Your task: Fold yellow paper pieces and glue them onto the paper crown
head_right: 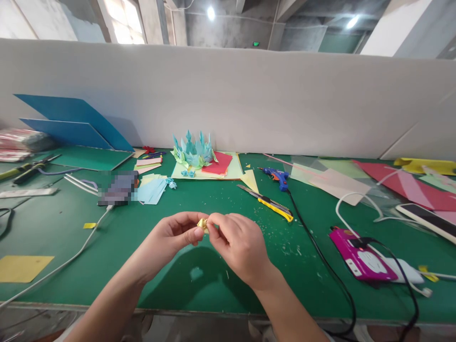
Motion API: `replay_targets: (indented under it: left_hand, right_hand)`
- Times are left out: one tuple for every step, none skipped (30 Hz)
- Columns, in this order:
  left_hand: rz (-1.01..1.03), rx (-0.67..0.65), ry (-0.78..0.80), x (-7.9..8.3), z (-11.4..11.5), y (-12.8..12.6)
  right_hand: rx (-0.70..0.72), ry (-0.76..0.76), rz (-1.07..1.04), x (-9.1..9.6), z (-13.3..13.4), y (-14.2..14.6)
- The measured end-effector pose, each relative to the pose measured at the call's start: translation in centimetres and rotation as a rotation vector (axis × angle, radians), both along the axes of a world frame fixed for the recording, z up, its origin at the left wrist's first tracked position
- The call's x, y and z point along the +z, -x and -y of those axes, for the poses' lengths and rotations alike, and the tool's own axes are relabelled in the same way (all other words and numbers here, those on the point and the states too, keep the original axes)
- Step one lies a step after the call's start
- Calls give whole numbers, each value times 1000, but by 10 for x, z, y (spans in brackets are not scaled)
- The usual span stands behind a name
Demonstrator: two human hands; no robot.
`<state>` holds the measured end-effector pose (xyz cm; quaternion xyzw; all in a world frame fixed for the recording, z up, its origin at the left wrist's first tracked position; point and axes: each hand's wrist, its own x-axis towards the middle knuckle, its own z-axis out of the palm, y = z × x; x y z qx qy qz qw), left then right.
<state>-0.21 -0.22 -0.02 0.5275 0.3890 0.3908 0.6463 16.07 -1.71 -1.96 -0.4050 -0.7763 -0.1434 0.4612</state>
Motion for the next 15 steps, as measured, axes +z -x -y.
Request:
replay_targets:
  left_hand:
    - [-9, -1, -17, 0, 0, 0]
    - [-19, 2, -31, -1, 0, -1]
    - [-24, 12, -40, -1, -1, -2]
    - [-21, 28, -43, -2, -1, -3]
    - [-14, 50, -44, -3, -1, -4]
    - [-5, 76, -49, -4, -1, -6]
    - [1, 102, -60, -5, -1, -7]
    - [-1, 124, -77, -7, -1, -8]
    - [-14, 139, -99, -8, -1, -10]
    - [-36, 153, -125, -10, -1, -11]
    - [-63, 171, -153, -12, -1, -11]
    - [-95, 192, -182, -14, -1, -12]
    - [-129, 215, -212, -16, -1, -12]
    - [-161, 239, -241, -18, -1, -12]
    - [-187, 259, -265, -19, -1, -12]
  right_hand:
    - [-2, -1, 15, 0, 0, -1]
    - [-7, -1, 31, 0, 0, -1]
    - [-10, 2, 45, 0, 0, -2]
    - [-9, 10, 55, 0, 0, -2]
    - [-6, 24, 55, 0, 0, -1]
    - [1, 47, 42, 0, 0, -1]
    - [5, 80, 15, 0, 0, 0]
    - [10, 123, -26, 0, 0, 1]
    - [15, 174, -75, 0, 1, 3]
    - [22, 236, -129, 0, 1, 5]
    - [32, 303, -183, -1, 2, 7]
    - [45, 372, -231, -1, 3, 9]
    - [56, 433, -276, -1, 3, 11]
    - [64, 484, -319, -2, 3, 13]
    - [69, 521, -360, -2, 3, 15]
